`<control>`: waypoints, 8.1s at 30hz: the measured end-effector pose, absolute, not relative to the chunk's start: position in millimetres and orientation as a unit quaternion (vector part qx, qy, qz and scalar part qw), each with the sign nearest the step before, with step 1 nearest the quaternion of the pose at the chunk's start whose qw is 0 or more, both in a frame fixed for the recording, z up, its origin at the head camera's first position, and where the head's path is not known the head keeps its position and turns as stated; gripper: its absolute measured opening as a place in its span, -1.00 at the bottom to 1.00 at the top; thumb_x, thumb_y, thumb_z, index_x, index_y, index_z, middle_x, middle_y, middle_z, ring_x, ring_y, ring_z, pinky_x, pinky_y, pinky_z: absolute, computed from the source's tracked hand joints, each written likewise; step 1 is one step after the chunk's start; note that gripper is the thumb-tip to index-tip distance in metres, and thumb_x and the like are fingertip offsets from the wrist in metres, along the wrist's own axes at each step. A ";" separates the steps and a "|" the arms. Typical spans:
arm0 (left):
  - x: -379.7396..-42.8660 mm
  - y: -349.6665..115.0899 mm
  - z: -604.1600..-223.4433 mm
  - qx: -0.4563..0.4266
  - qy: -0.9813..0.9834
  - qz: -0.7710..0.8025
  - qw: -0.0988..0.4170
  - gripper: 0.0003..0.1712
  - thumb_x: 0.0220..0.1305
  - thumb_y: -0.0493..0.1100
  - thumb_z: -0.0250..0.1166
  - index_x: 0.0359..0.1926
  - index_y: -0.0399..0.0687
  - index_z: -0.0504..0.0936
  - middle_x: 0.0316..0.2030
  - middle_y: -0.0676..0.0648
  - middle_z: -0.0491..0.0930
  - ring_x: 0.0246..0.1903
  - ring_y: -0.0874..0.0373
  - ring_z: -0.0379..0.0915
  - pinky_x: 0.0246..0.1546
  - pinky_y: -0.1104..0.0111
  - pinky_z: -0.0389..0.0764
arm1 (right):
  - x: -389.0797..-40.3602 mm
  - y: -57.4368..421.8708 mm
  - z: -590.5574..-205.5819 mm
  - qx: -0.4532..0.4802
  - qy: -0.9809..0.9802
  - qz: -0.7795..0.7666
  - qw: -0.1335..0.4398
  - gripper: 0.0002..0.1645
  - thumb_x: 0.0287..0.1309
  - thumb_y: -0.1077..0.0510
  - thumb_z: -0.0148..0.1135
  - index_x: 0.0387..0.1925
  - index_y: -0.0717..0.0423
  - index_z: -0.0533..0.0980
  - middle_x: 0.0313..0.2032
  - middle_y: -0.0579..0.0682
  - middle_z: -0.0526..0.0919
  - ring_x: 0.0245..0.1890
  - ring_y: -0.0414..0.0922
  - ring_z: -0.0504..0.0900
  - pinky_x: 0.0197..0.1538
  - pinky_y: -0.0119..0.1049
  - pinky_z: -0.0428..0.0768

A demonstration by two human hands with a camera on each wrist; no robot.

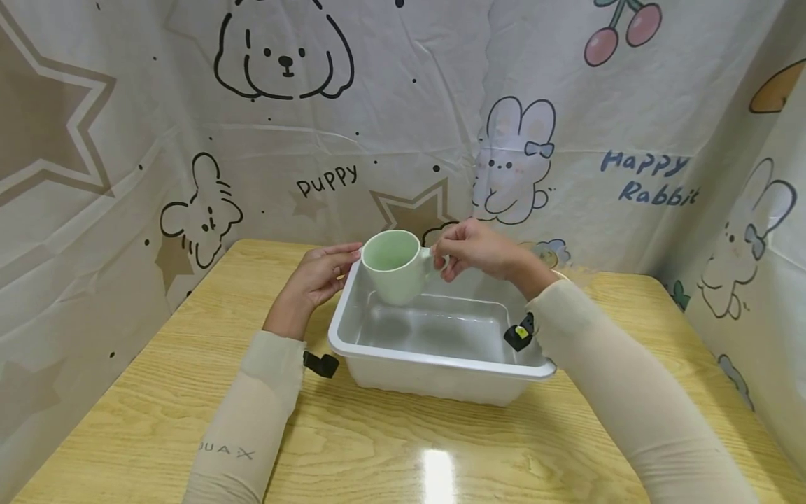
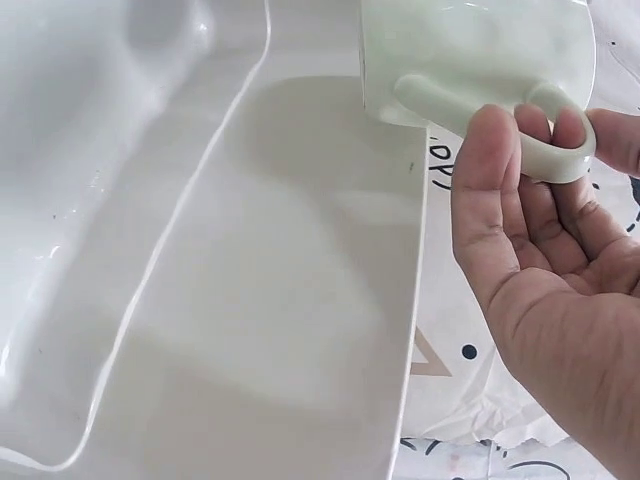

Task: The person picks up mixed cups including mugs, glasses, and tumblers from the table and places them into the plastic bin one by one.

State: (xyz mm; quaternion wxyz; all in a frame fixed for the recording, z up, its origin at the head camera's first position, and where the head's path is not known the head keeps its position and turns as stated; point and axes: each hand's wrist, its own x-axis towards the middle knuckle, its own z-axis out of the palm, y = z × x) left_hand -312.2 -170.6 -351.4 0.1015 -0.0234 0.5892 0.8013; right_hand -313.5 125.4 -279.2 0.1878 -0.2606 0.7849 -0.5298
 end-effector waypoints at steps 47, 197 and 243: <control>-313.9 -172.3 -350.7 -0.011 0.576 0.810 0.111 -0.56 0.42 -0.37 0.28 0.28 -0.37 0.52 -0.18 -0.05 0.65 -0.26 0.19 0.57 -0.27 0.48 0.69 | -319.8 120.9 -308.7 -0.212 0.813 -0.387 0.380 -0.84 0.45 0.42 -0.03 -0.19 0.47 0.48 -0.12 0.28 0.63 -0.21 0.02 0.70 0.06 -0.06 0.71; -313.1 -172.5 -353.1 -0.012 0.570 0.814 0.117 -0.82 0.43 -0.35 0.28 -0.02 -0.14 0.69 -0.17 -0.03 0.67 -0.23 0.19 0.57 -0.23 0.44 0.70 | -234.6 315.5 -337.7 -0.140 0.896 -0.413 0.084 -0.45 0.55 -0.03 0.09 0.28 0.33 0.45 0.18 0.31 0.59 0.15 0.23 0.59 0.05 -0.08 0.72; -312.2 -172.8 -351.6 -0.011 0.580 0.806 0.120 -0.55 0.45 -0.33 0.27 0.30 -0.32 0.49 -0.11 -0.05 0.64 -0.19 0.18 0.55 -0.21 0.44 0.70 | -235.9 301.7 -381.0 0.084 0.617 -0.759 0.190 -0.63 0.60 0.04 -0.02 -0.29 0.11 0.60 -0.38 -0.07 0.67 -0.35 -0.20 0.63 -0.15 -0.30 0.71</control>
